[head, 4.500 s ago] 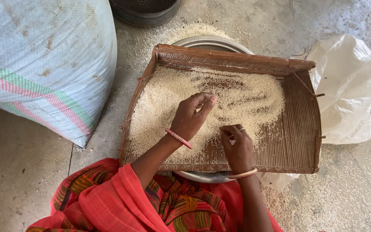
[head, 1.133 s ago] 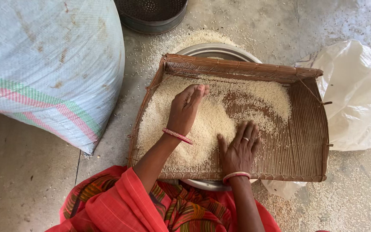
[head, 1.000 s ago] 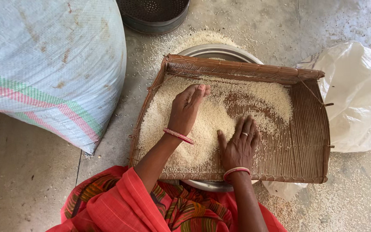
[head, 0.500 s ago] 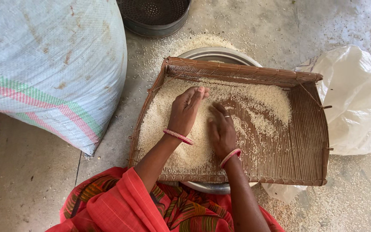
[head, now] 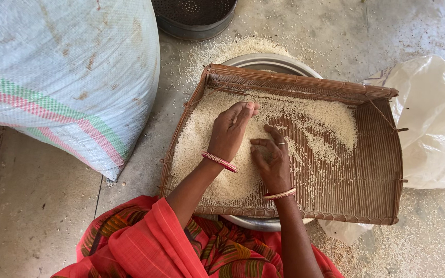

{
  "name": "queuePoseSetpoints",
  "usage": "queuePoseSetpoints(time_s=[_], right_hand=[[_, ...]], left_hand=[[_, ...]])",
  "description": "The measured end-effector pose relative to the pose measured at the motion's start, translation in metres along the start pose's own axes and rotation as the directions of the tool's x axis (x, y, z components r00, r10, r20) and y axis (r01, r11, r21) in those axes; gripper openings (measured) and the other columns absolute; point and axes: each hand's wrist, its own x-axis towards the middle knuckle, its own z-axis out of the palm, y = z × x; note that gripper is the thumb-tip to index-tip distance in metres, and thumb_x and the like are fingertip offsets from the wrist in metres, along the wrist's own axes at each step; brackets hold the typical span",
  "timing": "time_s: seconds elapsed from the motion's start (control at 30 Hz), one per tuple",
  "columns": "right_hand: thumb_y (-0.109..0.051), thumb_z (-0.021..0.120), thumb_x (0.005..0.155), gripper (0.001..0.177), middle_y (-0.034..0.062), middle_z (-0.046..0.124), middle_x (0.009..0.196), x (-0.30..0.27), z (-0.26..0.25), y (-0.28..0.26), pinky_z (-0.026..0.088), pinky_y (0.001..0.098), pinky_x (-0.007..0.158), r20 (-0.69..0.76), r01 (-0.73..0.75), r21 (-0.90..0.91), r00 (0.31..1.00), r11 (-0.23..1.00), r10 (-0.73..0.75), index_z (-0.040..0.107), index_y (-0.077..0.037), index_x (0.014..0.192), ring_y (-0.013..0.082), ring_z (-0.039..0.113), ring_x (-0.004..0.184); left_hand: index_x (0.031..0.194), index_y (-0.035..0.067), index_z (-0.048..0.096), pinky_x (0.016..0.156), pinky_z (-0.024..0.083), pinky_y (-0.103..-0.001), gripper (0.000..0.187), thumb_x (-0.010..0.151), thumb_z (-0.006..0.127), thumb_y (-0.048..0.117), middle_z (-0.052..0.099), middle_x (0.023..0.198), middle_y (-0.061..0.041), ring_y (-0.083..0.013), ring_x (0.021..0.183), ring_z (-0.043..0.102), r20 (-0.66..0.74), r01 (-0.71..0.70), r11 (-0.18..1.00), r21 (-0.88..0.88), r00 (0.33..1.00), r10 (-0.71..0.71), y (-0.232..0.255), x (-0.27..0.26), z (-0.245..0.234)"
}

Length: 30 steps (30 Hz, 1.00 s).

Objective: The person sits on the floor and uses both hands to spread and sift grains in a shallow woven basket, occasionally picking out small debris and discarding it. A large sack and a metal tray are visible nearby.

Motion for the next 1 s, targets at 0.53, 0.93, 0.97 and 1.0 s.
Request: queuePoseSetpoints(time_s=[0.53, 0.93, 0.97, 1.0], right_hand=[[-0.012, 0.072, 0.093, 0.004, 0.0116, 0.056, 0.153, -0.004, -0.034, -0.054, 0.034, 0.0528, 0.124, -0.101, 0.154, -0.114, 0.981, 0.981, -0.166, 0.071, -0.011, 0.097, 0.0337, 0.04, 0.151], [-0.015, 0.077, 0.089, 0.013, 0.0098, 0.059, 0.145, -0.018, -0.058, -0.113, 0.043, 0.0497, 0.116, -0.159, 0.144, -0.175, 0.972, 0.974, -0.172, 0.072, -0.01, 0.1, 0.0306, 0.045, 0.145], [-0.015, 0.076, 0.091, 0.012, 0.0098, 0.06, 0.144, -0.02, -0.058, -0.112, 0.043, 0.0495, 0.116, -0.15, 0.147, -0.187, 0.973, 0.971, -0.176, 0.073, -0.011, 0.102, 0.0308, 0.047, 0.145], [-0.015, 0.075, 0.093, 0.012, 0.0097, 0.061, 0.143, -0.021, -0.057, -0.112, 0.043, 0.0494, 0.116, -0.141, 0.15, -0.198, 0.974, 0.969, -0.18, 0.074, -0.011, 0.104, 0.0311, 0.048, 0.145]], left_hand=[[0.138, -0.002, 0.059, 0.103, 0.056, -0.039, 0.068, 0.108, 0.041, 0.057, 0.069, 0.128, -0.02, -0.0274, 0.121, 0.066, 0.334, 0.382, 0.533, -0.755, 0.924, -0.189, -0.005, -0.001, -0.005], [0.153, -0.004, 0.043, 0.114, 0.049, -0.048, 0.091, 0.107, 0.031, 0.073, 0.055, 0.148, -0.025, -0.0334, 0.138, 0.055, 0.577, 0.579, 0.038, -0.814, 0.802, 0.156, 0.01, -0.011, -0.004], [0.154, -0.004, 0.042, 0.114, 0.049, -0.048, 0.091, 0.107, 0.032, 0.074, 0.054, 0.15, -0.025, -0.0333, 0.138, 0.054, 0.578, 0.581, 0.035, -0.813, 0.8, 0.162, 0.011, -0.012, -0.004], [0.155, -0.003, 0.042, 0.115, 0.048, -0.048, 0.091, 0.106, 0.032, 0.074, 0.052, 0.151, -0.025, -0.0333, 0.139, 0.054, 0.579, 0.583, 0.032, -0.812, 0.798, 0.167, 0.013, -0.012, -0.004]])
